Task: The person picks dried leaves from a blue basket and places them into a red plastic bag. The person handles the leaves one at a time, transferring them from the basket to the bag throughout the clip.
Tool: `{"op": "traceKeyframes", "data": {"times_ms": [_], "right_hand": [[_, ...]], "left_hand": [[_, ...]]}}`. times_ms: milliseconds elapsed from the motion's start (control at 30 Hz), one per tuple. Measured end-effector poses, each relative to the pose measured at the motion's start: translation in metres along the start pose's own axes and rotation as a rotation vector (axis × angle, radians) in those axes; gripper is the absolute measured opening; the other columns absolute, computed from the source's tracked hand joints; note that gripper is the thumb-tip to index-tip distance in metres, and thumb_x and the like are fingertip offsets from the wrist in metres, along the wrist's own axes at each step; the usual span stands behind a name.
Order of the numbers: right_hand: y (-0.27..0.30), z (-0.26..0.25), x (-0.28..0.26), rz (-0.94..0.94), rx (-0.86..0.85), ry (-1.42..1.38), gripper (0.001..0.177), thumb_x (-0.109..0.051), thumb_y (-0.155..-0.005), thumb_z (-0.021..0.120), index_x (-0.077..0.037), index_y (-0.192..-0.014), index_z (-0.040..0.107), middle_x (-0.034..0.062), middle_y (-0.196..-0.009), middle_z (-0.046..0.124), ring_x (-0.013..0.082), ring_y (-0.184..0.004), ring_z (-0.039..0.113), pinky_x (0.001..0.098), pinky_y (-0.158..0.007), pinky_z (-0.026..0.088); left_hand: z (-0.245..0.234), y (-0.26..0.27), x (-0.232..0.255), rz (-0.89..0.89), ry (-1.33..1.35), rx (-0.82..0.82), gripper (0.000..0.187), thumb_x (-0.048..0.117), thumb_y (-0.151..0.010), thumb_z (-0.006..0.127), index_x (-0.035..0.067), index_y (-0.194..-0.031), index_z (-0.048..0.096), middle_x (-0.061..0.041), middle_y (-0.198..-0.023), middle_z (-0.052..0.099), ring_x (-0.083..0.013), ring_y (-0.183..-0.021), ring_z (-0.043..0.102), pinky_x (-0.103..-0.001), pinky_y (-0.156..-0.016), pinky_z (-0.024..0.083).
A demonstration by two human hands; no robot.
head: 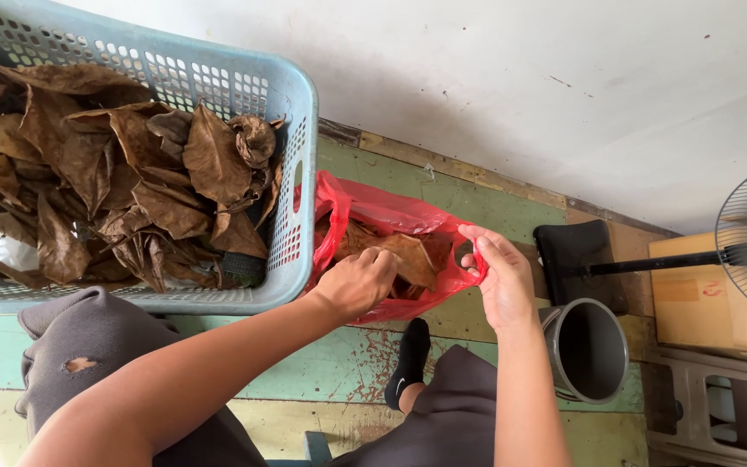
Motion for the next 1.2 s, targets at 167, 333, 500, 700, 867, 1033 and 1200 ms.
{"op": "traceKeyframes", "data": {"times_ms": [167,333,500,700,867,1033,1200], "right_hand": [[0.003,0.006,-0.003,-0.018,0.001,0.028,0.033,-0.019,-0.096,0.066,-0.002,-0.123,0.069,0.0193,-0.131,0.069,0.017,-0.076,0.065,0.0216,-0.061,0.035],[0.006,0.01,-0.003,-0.025,-0.012,0.034,0.034,-0.019,-0.096,0.066,-0.001,-0.124,0.068,0.0201,-0.131,0.068,0.0173,-0.077,0.064,0.0216,-0.062,0.035],[0.007,0.012,-0.003,-0.028,-0.034,0.052,0.033,-0.016,-0.095,0.066,0.0,-0.123,0.068,0.0206,-0.13,0.069,0.0172,-0.077,0.065,0.021,-0.061,0.036],[0.007,0.015,-0.005,-0.013,-0.04,0.057,0.034,-0.016,-0.094,0.067,0.001,-0.123,0.069,0.0197,-0.13,0.069,0.0167,-0.077,0.064,0.0212,-0.061,0.035],[0.001,0.01,-0.003,-0.027,-0.037,0.056,0.034,-0.018,-0.095,0.067,0.0,-0.124,0.069,0.0172,-0.13,0.069,0.0153,-0.077,0.063,0.0205,-0.062,0.036],[-0.004,0.006,0.001,-0.047,-0.018,0.034,0.034,-0.019,-0.095,0.066,-0.003,-0.125,0.069,0.0156,-0.13,0.069,0.0139,-0.077,0.064,0.0199,-0.062,0.037],[-0.012,-0.006,0.007,-0.069,0.059,-0.018,0.026,-0.015,-0.096,0.065,-0.007,-0.12,0.07,0.012,-0.125,0.073,0.0127,-0.072,0.068,0.0174,-0.06,0.042]], "left_hand": [[0.015,-0.001,-0.011,0.059,-0.096,0.056,0.016,0.01,-0.084,0.052,0.01,-0.09,0.067,-0.012,-0.087,0.053,-0.0286,-0.073,0.059,-0.031,-0.047,0.048],[0.001,-0.011,-0.029,0.027,-0.217,0.144,0.01,0.012,-0.083,0.055,0.01,-0.084,0.065,-0.009,-0.077,0.047,-0.0267,-0.063,0.057,-0.029,-0.043,0.048],[0.033,0.0,-0.031,0.031,-0.28,0.111,0.009,0.011,-0.08,0.056,0.012,-0.072,0.06,-0.01,-0.069,0.046,-0.028,-0.054,0.055,-0.03,-0.037,0.046],[0.069,0.024,-0.031,-0.111,-0.29,0.074,0.017,0.006,-0.085,0.053,0.0,-0.086,0.069,-0.028,-0.089,0.066,-0.0459,-0.084,0.07,-0.042,-0.06,0.059],[0.107,0.046,-0.032,-0.166,-0.141,0.016,0.02,0.0,-0.091,0.046,-0.006,-0.093,0.065,-0.031,-0.091,0.069,-0.0513,-0.098,0.069,-0.051,-0.08,0.056],[0.088,0.032,-0.029,-0.181,-0.13,-0.021,0.023,0.001,-0.093,0.047,-0.007,-0.104,0.065,-0.033,-0.101,0.071,-0.0532,-0.107,0.068,-0.053,-0.088,0.055],[0.105,0.034,-0.023,-0.08,-0.192,0.024,0.022,0.004,-0.087,0.05,-0.004,-0.088,0.07,-0.027,-0.087,0.069,-0.0462,-0.092,0.068,-0.055,-0.104,0.046]]}}
Point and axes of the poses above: each hand's wrist, its own y-axis away from the middle knuckle, its own z-axis out of the palm, x = y × z, the point moved 5 cm from there along -y, towards the middle knuckle
